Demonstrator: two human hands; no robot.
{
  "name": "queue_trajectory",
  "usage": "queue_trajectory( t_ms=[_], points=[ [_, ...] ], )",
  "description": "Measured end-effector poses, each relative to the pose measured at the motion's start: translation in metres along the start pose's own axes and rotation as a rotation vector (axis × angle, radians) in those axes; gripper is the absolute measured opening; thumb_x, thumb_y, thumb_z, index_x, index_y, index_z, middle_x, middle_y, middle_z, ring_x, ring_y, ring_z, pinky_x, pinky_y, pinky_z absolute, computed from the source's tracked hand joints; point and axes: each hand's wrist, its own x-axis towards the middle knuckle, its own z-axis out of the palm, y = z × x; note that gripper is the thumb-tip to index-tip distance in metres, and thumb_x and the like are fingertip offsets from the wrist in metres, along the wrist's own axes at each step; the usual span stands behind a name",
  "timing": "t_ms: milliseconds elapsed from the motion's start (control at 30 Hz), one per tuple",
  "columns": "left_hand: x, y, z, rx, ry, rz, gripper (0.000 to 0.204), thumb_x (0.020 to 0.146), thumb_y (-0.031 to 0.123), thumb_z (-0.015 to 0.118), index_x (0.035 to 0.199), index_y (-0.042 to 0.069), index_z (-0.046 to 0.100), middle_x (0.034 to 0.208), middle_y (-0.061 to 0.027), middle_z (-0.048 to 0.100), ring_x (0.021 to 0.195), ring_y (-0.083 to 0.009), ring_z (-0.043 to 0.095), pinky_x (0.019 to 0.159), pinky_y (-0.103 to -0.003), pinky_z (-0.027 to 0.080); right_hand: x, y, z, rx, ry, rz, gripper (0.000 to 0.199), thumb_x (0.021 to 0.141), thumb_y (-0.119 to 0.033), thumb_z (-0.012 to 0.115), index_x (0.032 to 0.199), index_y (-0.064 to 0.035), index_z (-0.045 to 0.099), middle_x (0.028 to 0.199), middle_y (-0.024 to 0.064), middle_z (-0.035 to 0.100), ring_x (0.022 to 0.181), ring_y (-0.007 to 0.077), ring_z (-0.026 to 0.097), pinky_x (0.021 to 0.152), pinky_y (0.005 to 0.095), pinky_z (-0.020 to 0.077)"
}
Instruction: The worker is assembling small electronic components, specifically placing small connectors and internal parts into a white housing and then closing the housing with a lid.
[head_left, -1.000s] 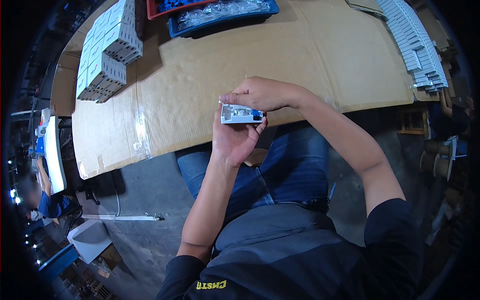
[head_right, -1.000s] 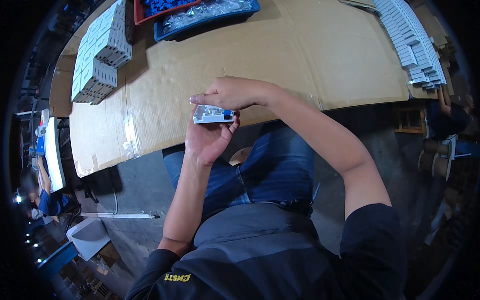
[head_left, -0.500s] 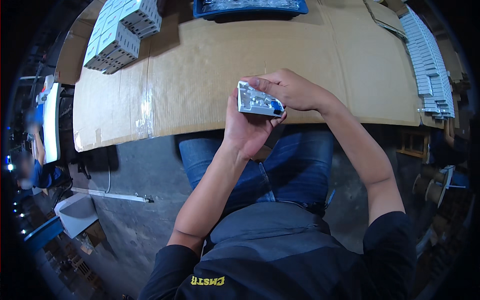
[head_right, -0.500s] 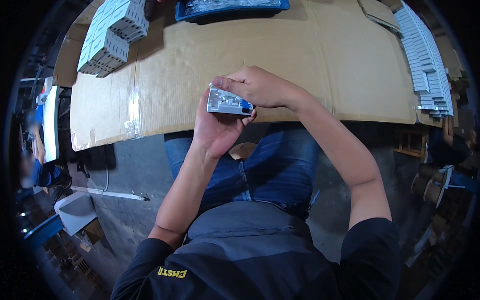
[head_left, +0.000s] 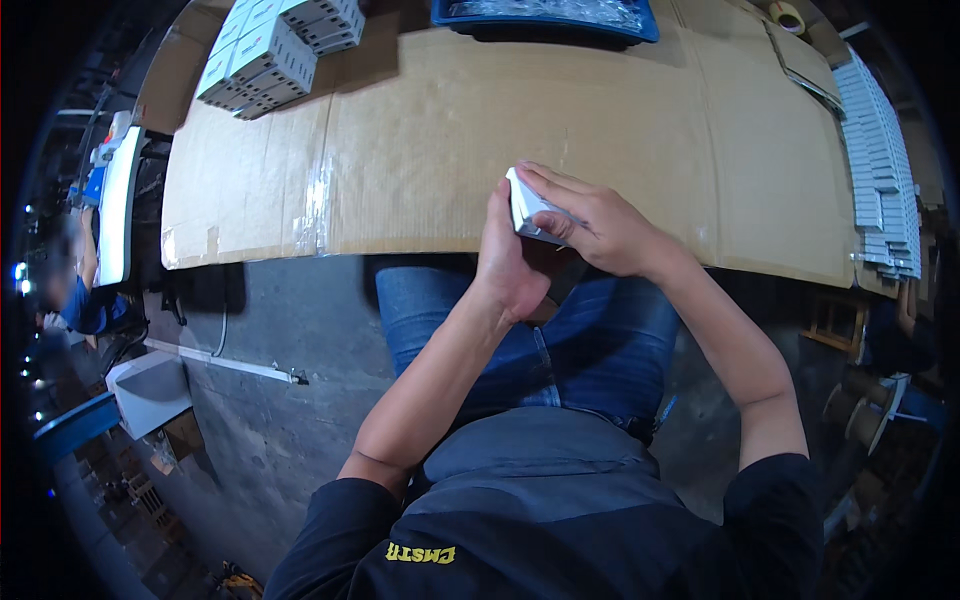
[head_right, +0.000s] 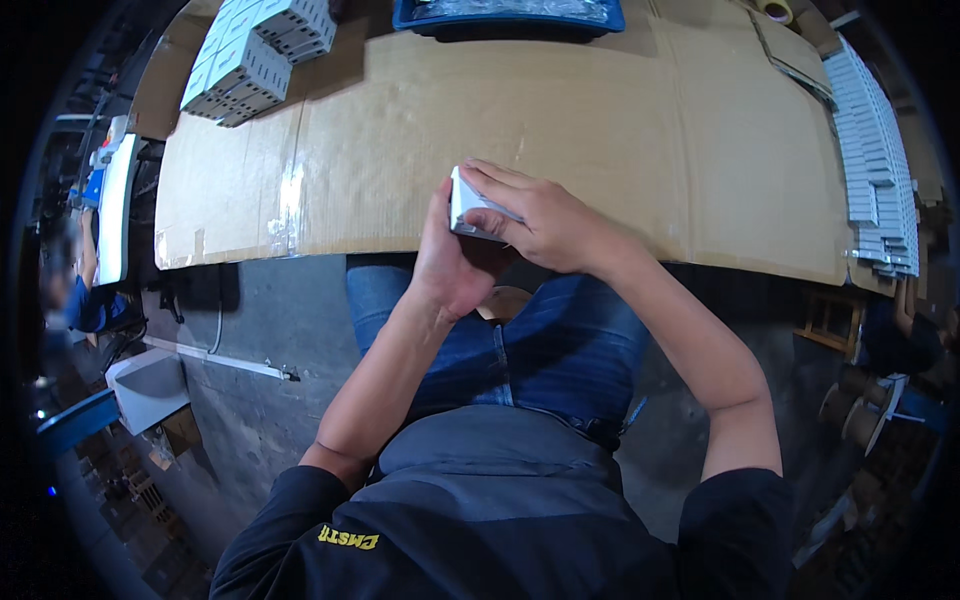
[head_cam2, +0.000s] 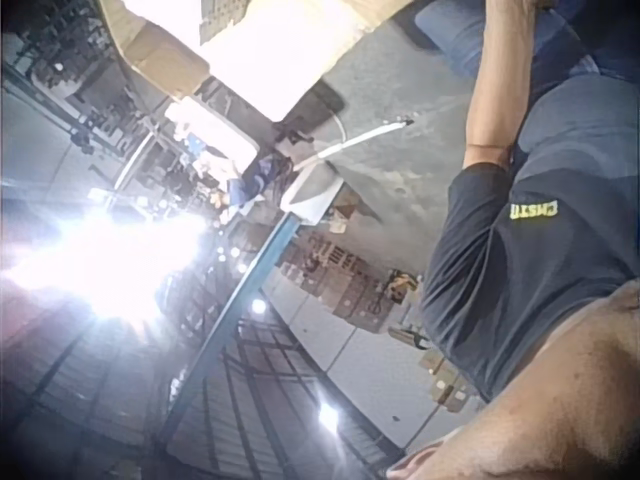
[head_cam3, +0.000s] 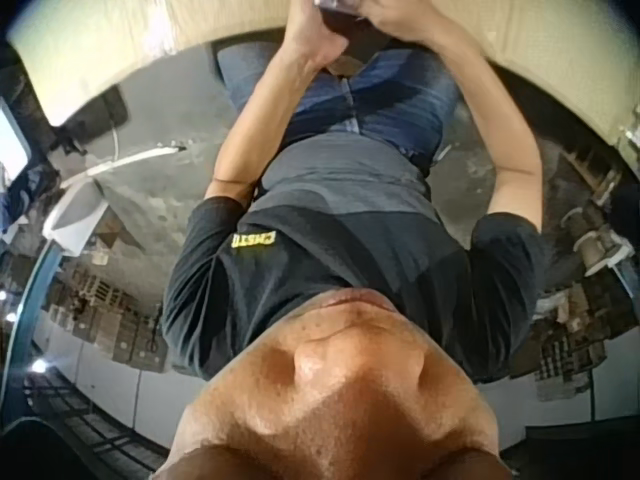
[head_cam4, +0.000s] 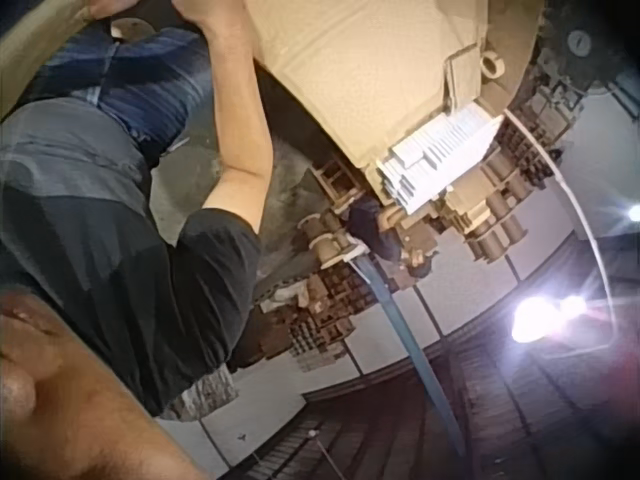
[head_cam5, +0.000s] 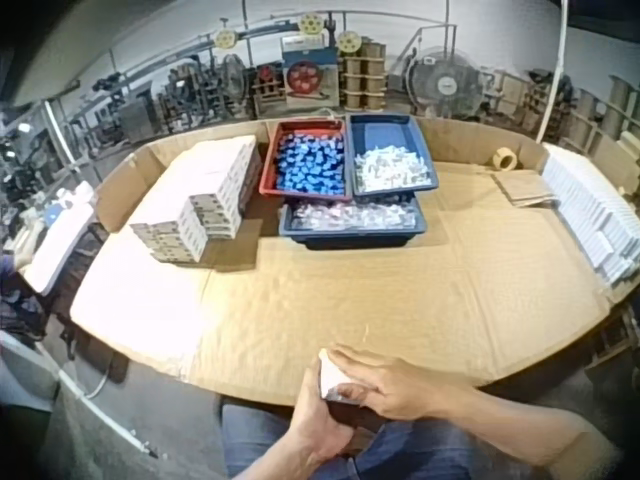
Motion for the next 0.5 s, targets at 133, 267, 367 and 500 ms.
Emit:
queue_trajectory(
  t_ms=[133, 267, 367, 500],
  points=[
    [0.007, -0.005, -0.008, 0.009, 0.015, 0.065, 0.056, 0.109, 0.059, 0.037, 0.139, 0.016, 0.055, 0.128, -0.0077, 0.063, 0.115, -0.0239, 0.064, 0.102, -0.047, 0.052, -0.005, -0.004, -0.001, 0.095, 0.055, 0.035, 0.068, 0.103, -0.043, 0.062, 0.156, -0.0043, 0.045, 0.163, 0.0185, 0.043, 0.151, 0.0358, 0.041, 0.122, 0.0404, 0.0347],
    [-0.001, -0.001, -0.001, 0.064, -0.069, 0.097, 0.059, 0.109, 0.059, 0.038, 0.142, 0.012, 0.053, 0.129, -0.0075, 0.063, 0.117, -0.0231, 0.064, 0.102, -0.042, 0.052, -0.010, -0.012, -0.010, 0.091, 0.050, -0.001, 0.075, 0.097, -0.044, 0.069, 0.157, -0.0065, 0.045, 0.165, 0.0164, 0.041, 0.153, 0.0333, 0.038, 0.124, 0.0430, 0.0318],
    [-0.011, 0.000, -0.002, 0.174, -0.118, 0.131, 0.062, 0.108, 0.057, 0.043, 0.148, 0.010, 0.048, 0.134, -0.0104, 0.063, 0.121, -0.0233, 0.064, 0.099, -0.040, 0.055, -0.016, -0.030, -0.012, 0.056, 0.137, -0.051, 0.085, 0.083, -0.031, 0.083, 0.157, -0.0097, 0.047, 0.166, 0.0148, 0.039, 0.156, 0.0352, 0.031, 0.127, 0.0495, 0.0254],
    [-0.031, -0.001, 0.008, 0.449, -0.132, 0.127, 0.053, 0.109, 0.053, 0.047, 0.124, 0.004, 0.060, 0.098, -0.0019, 0.064, 0.085, -0.0102, 0.061, 0.067, -0.025, 0.049, -0.036, -0.045, -0.002, -0.015, 0.323, -0.063, 0.100, 0.063, -0.011, 0.093, 0.153, -0.0113, 0.051, 0.165, 0.0122, 0.041, 0.156, 0.0365, 0.032, 0.127, 0.0541, 0.0235]
  ],
)
